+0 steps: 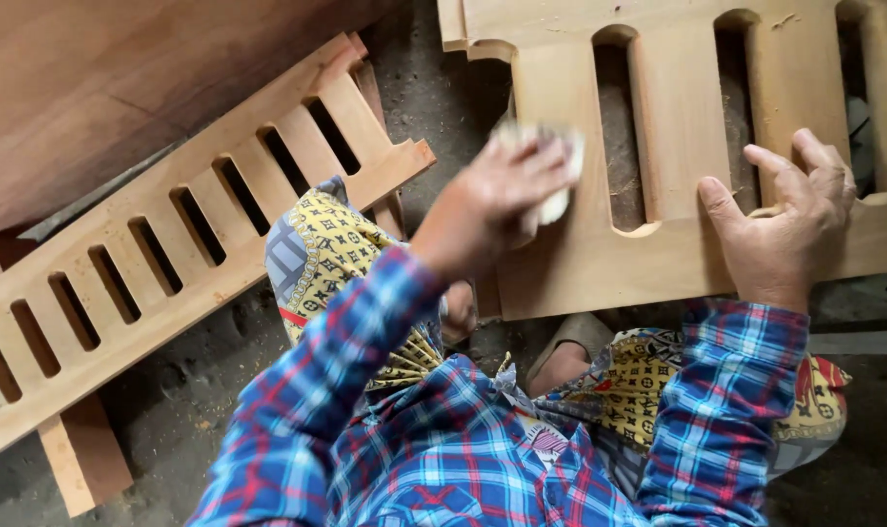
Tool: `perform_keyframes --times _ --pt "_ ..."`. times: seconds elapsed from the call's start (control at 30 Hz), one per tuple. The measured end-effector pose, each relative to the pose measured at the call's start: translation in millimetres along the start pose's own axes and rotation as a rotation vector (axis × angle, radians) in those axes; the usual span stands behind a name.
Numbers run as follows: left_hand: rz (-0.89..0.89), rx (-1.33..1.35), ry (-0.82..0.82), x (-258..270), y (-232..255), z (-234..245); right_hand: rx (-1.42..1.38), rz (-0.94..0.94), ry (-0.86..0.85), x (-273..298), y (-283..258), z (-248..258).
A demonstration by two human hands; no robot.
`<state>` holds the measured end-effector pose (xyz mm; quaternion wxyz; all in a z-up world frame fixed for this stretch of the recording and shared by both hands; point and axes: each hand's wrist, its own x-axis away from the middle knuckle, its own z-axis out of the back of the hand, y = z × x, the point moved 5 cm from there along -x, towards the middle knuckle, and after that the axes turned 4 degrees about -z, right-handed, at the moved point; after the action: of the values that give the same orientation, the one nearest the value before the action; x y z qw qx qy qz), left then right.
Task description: The person sits on the floor and sands a light-colored wooden piece with cutouts using a sanding block. They smooth the edges and surfaces of the wood, occasionally adjusting the piece's position on their lap.
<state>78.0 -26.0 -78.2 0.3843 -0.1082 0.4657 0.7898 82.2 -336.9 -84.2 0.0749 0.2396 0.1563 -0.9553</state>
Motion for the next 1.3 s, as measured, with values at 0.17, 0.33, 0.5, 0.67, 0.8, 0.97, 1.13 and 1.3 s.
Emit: perform_keyframes --times 0.17,0.33,0.5,0.67,0.8,0.97,1.13,1.3 --pt "-0.095 -0.498 -0.331 12.1 71.0 -16.7 0.024 -0.009 0.023 0.1 -1.2 -3.0" --pt "-0.314 -0.912 -0.272 -44.5 38.4 -3.3 -0.009 -0.009 0.046 1.8 -1.5 -3.0" --pt "-0.269 -0.913 -0.309 -81.7 9.3 -9.0 -0.041 -0.051 0.049 -2.2 -3.1 1.0" --pt "-0.292 -0.727 -0.561 -64.7 64.3 -35.3 -0.028 -0.055 0.054 -3.2 -3.4 4.2" --pt "-0.340 -0.969 -0.653 -78.9 42.5 -33.1 -0.052 -0.069 0.065 -4.5 -4.1 7.3" --pt "-0.306 -1.026 -0.575 -102.5 17.0 -27.5 -0.073 -0.079 0.063 -4.7 -0.9 7.9" --pt "-0.287 -0.748 -0.730 -75.4 50.7 -53.2 -0.057 -0.049 0.061 -5.2 -3.3 7.0" --pt "-0.345 -0.656 -0.553 -85.4 44.8 -40.5 -0.043 -0.062 0.077 -4.8 -1.3 6.8"
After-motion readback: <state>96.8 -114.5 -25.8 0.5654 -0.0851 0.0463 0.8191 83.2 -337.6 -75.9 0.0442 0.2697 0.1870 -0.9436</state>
